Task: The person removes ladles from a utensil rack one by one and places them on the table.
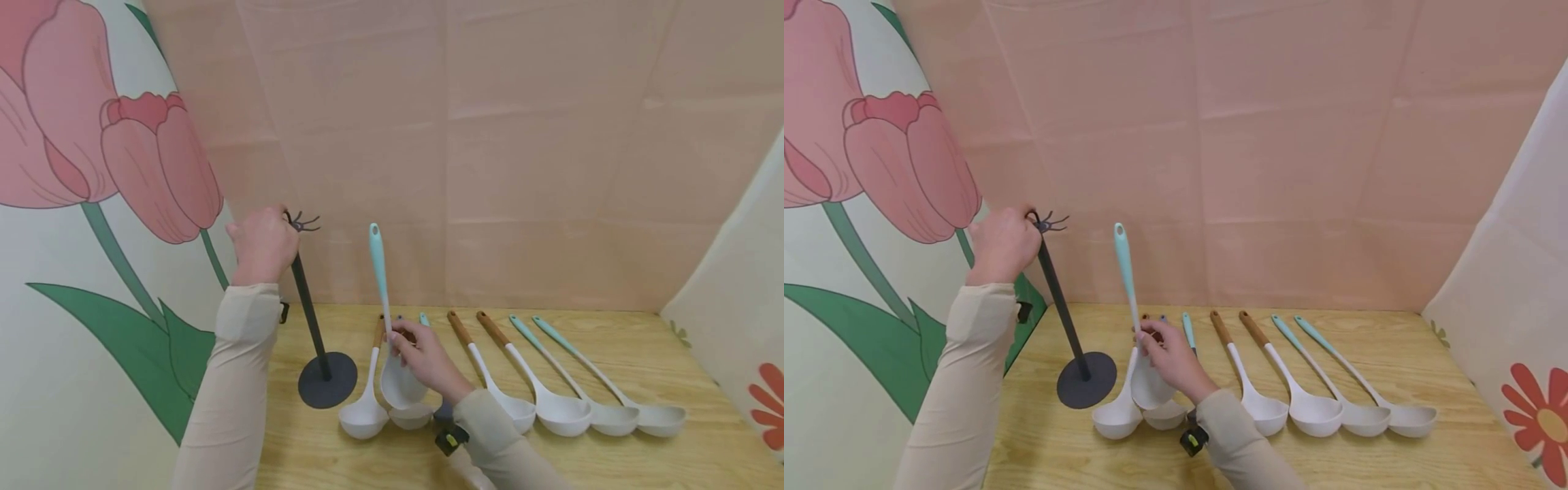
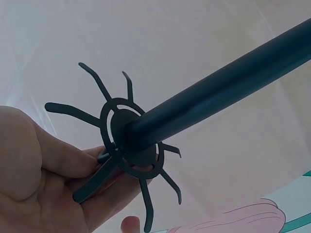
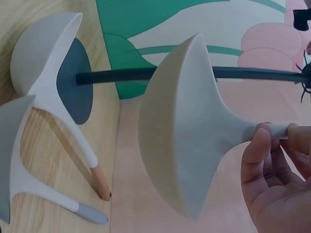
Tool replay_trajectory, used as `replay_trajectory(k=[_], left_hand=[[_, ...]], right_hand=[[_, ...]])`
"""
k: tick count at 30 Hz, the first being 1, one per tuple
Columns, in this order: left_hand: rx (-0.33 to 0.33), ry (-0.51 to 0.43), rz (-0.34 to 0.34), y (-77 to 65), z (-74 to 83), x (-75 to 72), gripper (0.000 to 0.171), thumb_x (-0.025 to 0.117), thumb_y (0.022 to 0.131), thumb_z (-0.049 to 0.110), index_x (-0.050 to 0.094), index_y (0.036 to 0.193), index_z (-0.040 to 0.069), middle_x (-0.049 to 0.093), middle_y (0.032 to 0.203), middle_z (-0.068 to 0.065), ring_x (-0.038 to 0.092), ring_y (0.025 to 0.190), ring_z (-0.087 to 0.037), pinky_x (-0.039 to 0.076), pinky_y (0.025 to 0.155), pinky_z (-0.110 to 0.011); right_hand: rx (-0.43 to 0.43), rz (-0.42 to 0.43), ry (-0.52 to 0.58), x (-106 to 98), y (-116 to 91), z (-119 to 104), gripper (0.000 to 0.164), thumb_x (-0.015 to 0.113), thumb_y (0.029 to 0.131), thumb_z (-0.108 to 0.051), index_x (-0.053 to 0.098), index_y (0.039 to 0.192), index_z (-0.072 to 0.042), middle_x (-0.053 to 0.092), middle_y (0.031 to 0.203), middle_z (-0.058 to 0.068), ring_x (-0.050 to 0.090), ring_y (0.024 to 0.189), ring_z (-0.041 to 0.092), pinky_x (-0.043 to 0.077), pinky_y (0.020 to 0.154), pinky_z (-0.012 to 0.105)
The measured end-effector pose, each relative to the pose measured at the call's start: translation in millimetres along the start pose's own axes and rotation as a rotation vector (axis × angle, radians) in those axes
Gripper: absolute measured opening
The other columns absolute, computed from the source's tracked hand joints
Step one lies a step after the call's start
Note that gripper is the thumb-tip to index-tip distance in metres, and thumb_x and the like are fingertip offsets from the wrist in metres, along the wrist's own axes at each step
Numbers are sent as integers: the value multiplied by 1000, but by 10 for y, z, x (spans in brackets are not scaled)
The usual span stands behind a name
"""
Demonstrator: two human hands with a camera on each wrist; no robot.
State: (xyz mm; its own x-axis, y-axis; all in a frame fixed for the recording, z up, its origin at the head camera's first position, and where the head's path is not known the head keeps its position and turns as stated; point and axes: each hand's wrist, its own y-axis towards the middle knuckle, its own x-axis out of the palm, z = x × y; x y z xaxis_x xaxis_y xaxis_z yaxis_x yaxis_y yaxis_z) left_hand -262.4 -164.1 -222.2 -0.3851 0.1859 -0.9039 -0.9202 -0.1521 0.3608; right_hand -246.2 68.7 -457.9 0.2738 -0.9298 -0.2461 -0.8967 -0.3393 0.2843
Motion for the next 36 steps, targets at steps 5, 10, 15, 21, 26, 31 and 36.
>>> replay_trajectory(k=[5,10,15,21,26,31,36], left_hand=[[-4,5,-6,-1,-2,3,44,42,97,12,56,138,7,66,123,-22,58,112,-43,28,99,-67],[-12,16,1,2,-15,2,45,41,97,13,55,139,8,66,122,-21,58,111,-42,30,98,-65],[-8,20,10,4,-14,4,43,41,98,14,57,137,7,66,122,-21,59,110,-43,31,98,-65],[-7,19,17,9,-13,11,43,40,99,13,57,138,6,66,122,-23,59,112,-44,28,101,-68],[-4,13,24,8,-5,11,42,41,98,12,58,136,6,66,121,-22,60,110,-44,29,100,-67],[3,18,25,9,0,21,42,41,98,11,58,136,5,66,121,-23,60,110,-44,28,101,-69],[4,18,32,7,2,40,43,39,99,10,57,137,5,66,123,-23,59,113,-44,26,103,-70]], right_hand=[[13,9,6,-80,-46,60,20,54,104,-17,68,112,-7,66,92,8,60,73,22,54,59,33],[1,-1,-5,-153,-93,113,21,54,104,-17,67,112,-4,65,90,14,59,72,22,53,59,32],[-5,-1,-27,-233,-154,153,22,53,105,-18,67,113,-3,64,86,14,59,71,22,53,58,32],[14,23,-60,-313,-206,194,22,54,104,-18,67,113,-2,63,80,10,59,69,20,54,58,33],[29,23,-72,-414,-266,203,22,54,104,-18,67,115,-3,65,85,10,59,70,21,54,58,33],[57,43,-79,-518,-325,247,22,52,105,-16,66,116,-3,65,86,12,60,72,24,53,59,34],[56,64,-100,-634,-378,306,22,52,105,-16,66,115,-2,65,88,11,60,74,22,54,59,33]])
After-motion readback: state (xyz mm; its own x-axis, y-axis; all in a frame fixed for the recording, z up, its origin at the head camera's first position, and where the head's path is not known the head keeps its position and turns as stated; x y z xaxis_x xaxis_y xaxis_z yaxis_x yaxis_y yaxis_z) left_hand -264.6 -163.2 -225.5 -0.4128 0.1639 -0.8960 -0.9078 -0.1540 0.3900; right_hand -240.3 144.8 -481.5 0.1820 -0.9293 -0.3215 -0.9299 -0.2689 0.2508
